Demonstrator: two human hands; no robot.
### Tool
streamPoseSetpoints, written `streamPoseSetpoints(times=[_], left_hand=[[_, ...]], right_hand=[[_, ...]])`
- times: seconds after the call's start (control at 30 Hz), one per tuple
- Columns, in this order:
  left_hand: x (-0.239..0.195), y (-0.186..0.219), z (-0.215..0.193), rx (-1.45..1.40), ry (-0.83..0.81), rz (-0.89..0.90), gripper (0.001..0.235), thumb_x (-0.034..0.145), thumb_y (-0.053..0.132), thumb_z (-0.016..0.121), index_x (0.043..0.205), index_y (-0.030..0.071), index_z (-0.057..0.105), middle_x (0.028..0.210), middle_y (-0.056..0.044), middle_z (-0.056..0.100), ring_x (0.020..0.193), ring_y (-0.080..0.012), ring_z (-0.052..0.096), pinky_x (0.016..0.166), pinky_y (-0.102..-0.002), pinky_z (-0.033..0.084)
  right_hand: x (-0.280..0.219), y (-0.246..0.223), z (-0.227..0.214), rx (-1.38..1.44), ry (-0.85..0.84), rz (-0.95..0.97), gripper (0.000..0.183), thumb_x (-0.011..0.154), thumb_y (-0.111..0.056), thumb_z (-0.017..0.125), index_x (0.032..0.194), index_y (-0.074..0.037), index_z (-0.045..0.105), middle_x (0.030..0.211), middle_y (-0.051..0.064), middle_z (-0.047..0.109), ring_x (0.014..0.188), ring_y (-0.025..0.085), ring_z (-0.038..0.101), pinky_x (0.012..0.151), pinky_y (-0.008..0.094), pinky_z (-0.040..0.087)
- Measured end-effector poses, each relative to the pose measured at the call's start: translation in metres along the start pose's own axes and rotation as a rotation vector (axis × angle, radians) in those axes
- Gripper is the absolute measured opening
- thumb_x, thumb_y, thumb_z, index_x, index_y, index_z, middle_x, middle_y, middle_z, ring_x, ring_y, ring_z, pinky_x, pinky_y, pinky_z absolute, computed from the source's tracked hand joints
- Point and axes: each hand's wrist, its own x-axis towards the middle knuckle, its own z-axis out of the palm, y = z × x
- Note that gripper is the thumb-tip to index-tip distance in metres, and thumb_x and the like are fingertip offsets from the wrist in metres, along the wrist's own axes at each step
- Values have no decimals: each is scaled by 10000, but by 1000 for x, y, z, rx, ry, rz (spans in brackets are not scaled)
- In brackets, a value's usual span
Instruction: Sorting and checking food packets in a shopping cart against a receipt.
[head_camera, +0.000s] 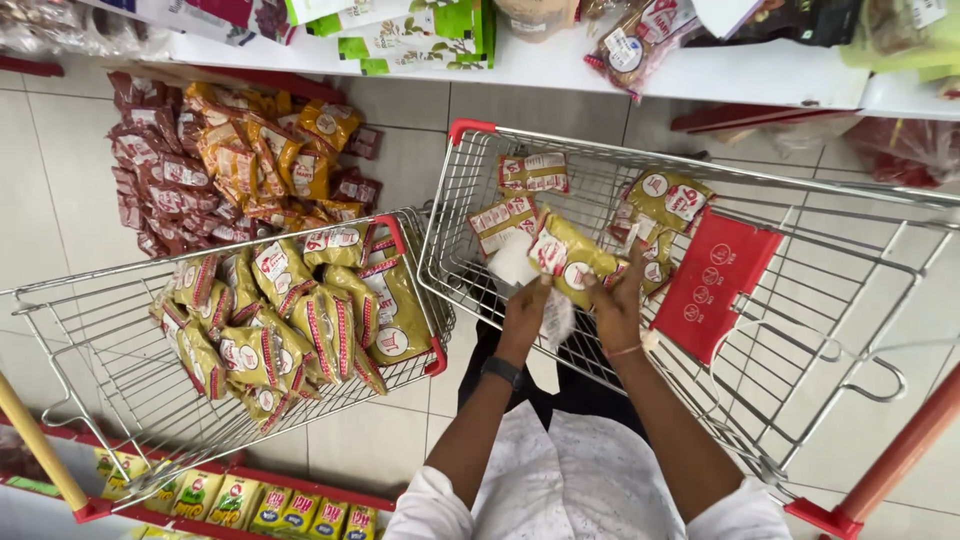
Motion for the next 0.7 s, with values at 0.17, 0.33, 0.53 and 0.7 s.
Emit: streamPoseSetpoints(times=[0.17,0.33,0.53,0.7], left_hand=[[-16,25,12,-544,-94,-86,493,1015,477,614,1189,20,676,1116,-57,683,1032,-155,616,932,-353,499],[-39,73,21,-660,-44,-59,358,965,369,659,1154,65,685,1088,-34,720,1001,-125,672,903,-324,539],[-43,56,18,-302,-18,150,317,1003,293,669,1096,-4,727,978,-39,761,852,-92,690,759,-271,570],[-49,43,28,-182,-34,281,357,1051,330,598,1126,-1,708,965,-18,743,845,-54,662,724,-242,559]], right_hand=[[-28,-36,12,-21,-64,82,958,923,-30,659,1643,-26,27,1501,214,447,1204,284,558,887,396,465],[-45,-56,13,126,-135,-61,1077,862,-55,776,1626,-45,18,1446,166,468,1251,204,608,1033,336,558],[-48,-87,13,-530,64,-331,1150,803,-85,871,1651,-35,97,1149,169,639,1022,235,653,848,325,564],[-41,-109,29,-596,22,-441,1121,841,-264,870,1589,65,101,951,145,649,789,208,678,666,319,551]])
